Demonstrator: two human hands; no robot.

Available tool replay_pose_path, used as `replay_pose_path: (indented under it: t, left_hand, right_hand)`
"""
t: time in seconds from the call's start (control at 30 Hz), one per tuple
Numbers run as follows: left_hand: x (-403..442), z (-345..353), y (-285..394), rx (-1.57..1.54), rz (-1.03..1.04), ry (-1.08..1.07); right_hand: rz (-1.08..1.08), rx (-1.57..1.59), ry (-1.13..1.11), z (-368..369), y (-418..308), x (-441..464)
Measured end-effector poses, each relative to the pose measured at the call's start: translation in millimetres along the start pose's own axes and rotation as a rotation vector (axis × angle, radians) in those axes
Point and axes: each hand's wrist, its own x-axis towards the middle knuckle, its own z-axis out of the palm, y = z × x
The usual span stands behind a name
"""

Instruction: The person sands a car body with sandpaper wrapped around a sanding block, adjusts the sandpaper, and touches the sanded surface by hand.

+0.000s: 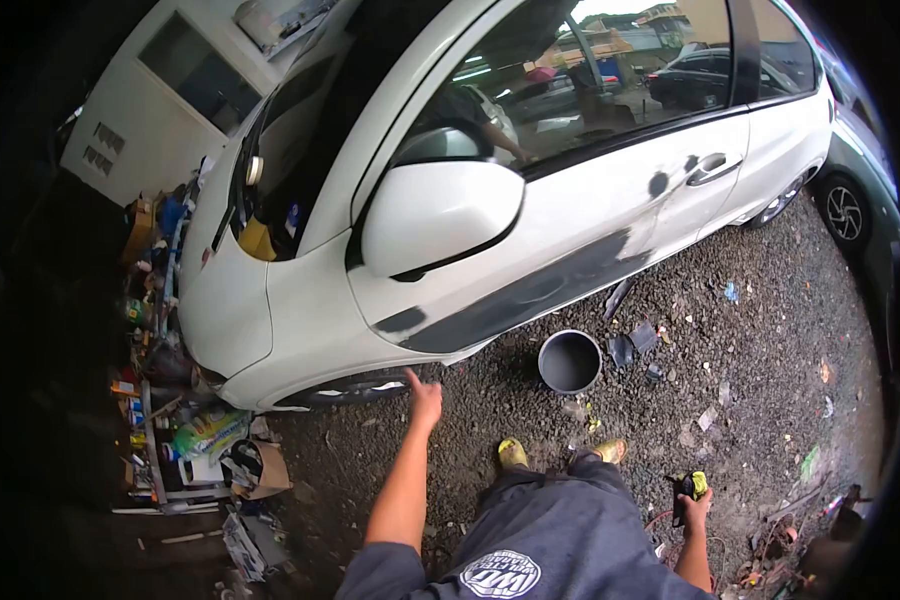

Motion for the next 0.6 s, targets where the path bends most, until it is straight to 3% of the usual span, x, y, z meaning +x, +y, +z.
replay_pose_path:
  t: [0.07,0.13,0.17,0.3,0.43,0.6]
  left_hand:
    - [64,-7,-11,0.041,0.145,0.205]
    - [48,-41,66,0.031,-0.002,0.110]
    - [62,-43,72,0.014,0.010,0.145]
    - [141,-1,38,0.048,0.190,0.483]
    - [117,0,83,-0.103,0.035,0.266]
    - [119,49,74,-0.207,0.158,0.116]
  right_hand:
    - [-0.037,0.015,0.003,18,-10,-28]
    - [-0.034,0.036,0.019,32,-17,-59]
    - [-0.031,0.051,0.011,38,-25,-76]
    - [-0.019,0.171,0.085,64,-34,-144]
    - [-0.070,0.269,0.138,83,-22,-191]
    - [-0.118,0.335,0.201,120,-26,-241]
